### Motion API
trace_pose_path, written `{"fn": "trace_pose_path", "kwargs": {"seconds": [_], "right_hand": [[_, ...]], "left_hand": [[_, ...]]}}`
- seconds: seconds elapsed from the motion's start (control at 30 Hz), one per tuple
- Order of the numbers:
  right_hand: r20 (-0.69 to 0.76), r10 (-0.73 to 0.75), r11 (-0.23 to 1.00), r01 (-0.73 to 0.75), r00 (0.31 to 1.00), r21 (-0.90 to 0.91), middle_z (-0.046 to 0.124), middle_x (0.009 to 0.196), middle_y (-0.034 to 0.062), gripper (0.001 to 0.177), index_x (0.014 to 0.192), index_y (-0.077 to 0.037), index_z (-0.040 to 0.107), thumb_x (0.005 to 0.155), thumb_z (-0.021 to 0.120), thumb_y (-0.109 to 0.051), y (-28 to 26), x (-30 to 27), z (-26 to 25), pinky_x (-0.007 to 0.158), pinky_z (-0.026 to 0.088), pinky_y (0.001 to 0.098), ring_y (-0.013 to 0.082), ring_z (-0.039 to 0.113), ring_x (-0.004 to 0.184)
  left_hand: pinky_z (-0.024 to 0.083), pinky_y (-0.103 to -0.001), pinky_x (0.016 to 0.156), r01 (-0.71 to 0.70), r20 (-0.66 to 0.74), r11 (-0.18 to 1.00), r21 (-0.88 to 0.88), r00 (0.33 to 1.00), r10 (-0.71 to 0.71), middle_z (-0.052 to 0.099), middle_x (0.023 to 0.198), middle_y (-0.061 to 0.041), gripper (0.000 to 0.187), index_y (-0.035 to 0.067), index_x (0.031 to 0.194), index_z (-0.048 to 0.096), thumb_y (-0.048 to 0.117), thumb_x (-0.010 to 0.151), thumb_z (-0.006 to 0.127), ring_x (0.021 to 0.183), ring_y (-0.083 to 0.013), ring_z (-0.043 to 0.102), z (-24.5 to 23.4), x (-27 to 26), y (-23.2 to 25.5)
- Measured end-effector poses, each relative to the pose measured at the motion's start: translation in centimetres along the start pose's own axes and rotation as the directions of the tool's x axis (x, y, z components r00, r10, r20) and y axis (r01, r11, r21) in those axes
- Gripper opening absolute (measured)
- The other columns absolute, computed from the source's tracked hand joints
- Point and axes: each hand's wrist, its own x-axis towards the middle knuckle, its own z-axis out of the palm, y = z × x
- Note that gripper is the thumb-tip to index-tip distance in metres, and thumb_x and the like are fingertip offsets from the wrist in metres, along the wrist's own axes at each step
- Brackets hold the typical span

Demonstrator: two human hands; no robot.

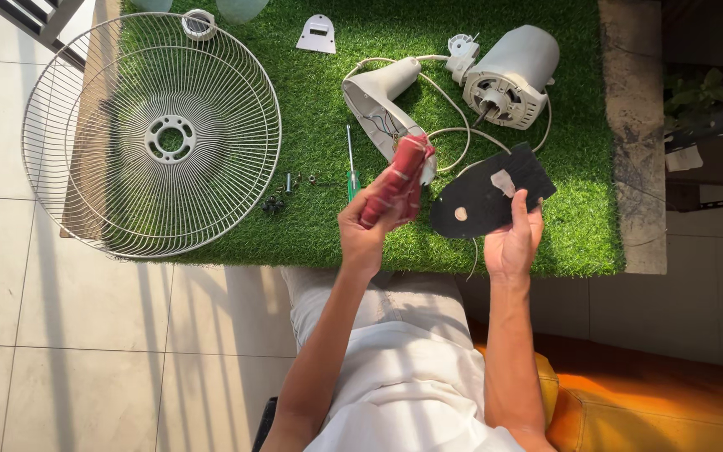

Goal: The person uses a screwdriver to adjust wires inside the base of a disassembled electric fan. After tightening connections, the person wipes a black plastic cover with a red cloth.

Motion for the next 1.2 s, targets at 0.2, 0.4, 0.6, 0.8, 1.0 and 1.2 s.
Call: {"fn": "trace_pose_path", "kwargs": {"seconds": [0.2, 0.4, 0.6, 0.8, 1.0, 1.2], "right_hand": [[0.128, 0.185, 0.98, -0.193, 0.974, 0.049, 0.061, 0.144, 0.016, 0.057, 0.145, 0.0, 0.053, 0.109, 0.046, -0.045, 1.5, -1.0, 2.7, 0.117, 0.049, 0.045, 0.0276, 0.061, 0.133], [0.255, 0.266, 0.956, -0.289, 0.929, 0.055, 0.055, 0.148, 0.0207, 0.083, 0.154, 0.0, 0.046, 0.11, 0.032, -0.068, 1.0, -3.2, 3.6, 0.116, 0.046, 0.0499, 0.0339, 0.058, 0.132], [0.176, 0.305, 0.939, -0.326, 0.936, 0.106, 0.043, 0.162, 0.0104, 0.08, 0.161, -0.011, 0.032, 0.102, 0.029, -0.065, 2.2, -4.9, 4.3, 0.125, 0.035, 0.0474, 0.0282, 0.046, 0.148], [0.227, 0.31, 0.945, -0.326, 0.923, 0.036, 0.043, 0.16, 0.0168, 0.087, 0.16, -0.004, 0.034, 0.103, 0.031, -0.069, 1.9, -3.5, 3.4, 0.124, 0.036, 0.0476, 0.0314, 0.048, 0.144], [0.455, 0.283, 0.946, -0.323, 0.845, 0.011, 0.051, 0.153, 0.0293, 0.103, 0.156, 0.01, 0.039, 0.103, 0.036, -0.078, -0.1, -2.1, 4.0, 0.112, 0.049, 0.0487, 0.039, 0.057, 0.134], [0.456, 0.31, 0.936, -0.353, 0.834, 0.01, 0.044, 0.159, 0.0206, 0.094, 0.16, 0.002, 0.032, 0.102, 0.04, -0.071, 1.2, -3.6, 5.6, 0.119, 0.042, 0.0495, 0.0345, 0.049, 0.143]], "left_hand": [[0.033, -0.05, 0.126, -0.514, 0.339, 0.764, 0.39, 0.852, 0.4, 0.05, 0.158, -0.012, 0.044, 0.018, 0.121, 0.069, 0.008, 0.081, 0.083, 0.156, -0.0376, 0.037, 4.8, -1.8, 0.6], [0.019, -0.055, 0.13, -0.517, 0.463, 0.477, 0.711, 0.854, 0.236, 0.047, 0.164, -0.005, 0.078, 0.019, 0.148, 0.058, 0.03, 0.075, 0.084, 0.16, -0.0421, 0.03, 6.4, -3.5, 1.8], [0.018, -0.059, 0.128, -0.525, 0.478, 0.339, 0.781, 0.851, 0.217, 0.04, 0.166, -0.008, 0.085, 0.017, 0.152, 0.052, 0.036, 0.075, 0.082, 0.156, -0.0437, 0.03, 6.6, -1.5, 2.6], [0.03, -0.057, 0.128, -0.49, 0.452, 0.417, 0.766, 0.871, 0.194, 0.033, 0.17, -0.016, 0.079, 0.013, 0.156, 0.049, 0.036, 0.087, 0.08, 0.157, -0.0523, 0.028, 6.4, -3.0, 1.4], [0.028, -0.062, 0.129, -0.541, 0.524, 0.476, 0.694, 0.832, 0.181, 0.033, 0.169, -0.022, 0.073, 0.008, 0.153, 0.051, 0.035, 0.09, 0.077, 0.155, -0.0517, 0.03, 4.9, -5.4, 0.5], [0.015, -0.068, 0.131, -0.629, 0.52, 0.418, 0.656, 0.777, 0.354, 0.026, 0.167, -0.02, 0.073, 0.009, 0.151, 0.054, 0.04, 0.088, 0.076, 0.159, -0.0497, 0.025, 5.3, -3.8, 1.3]]}}
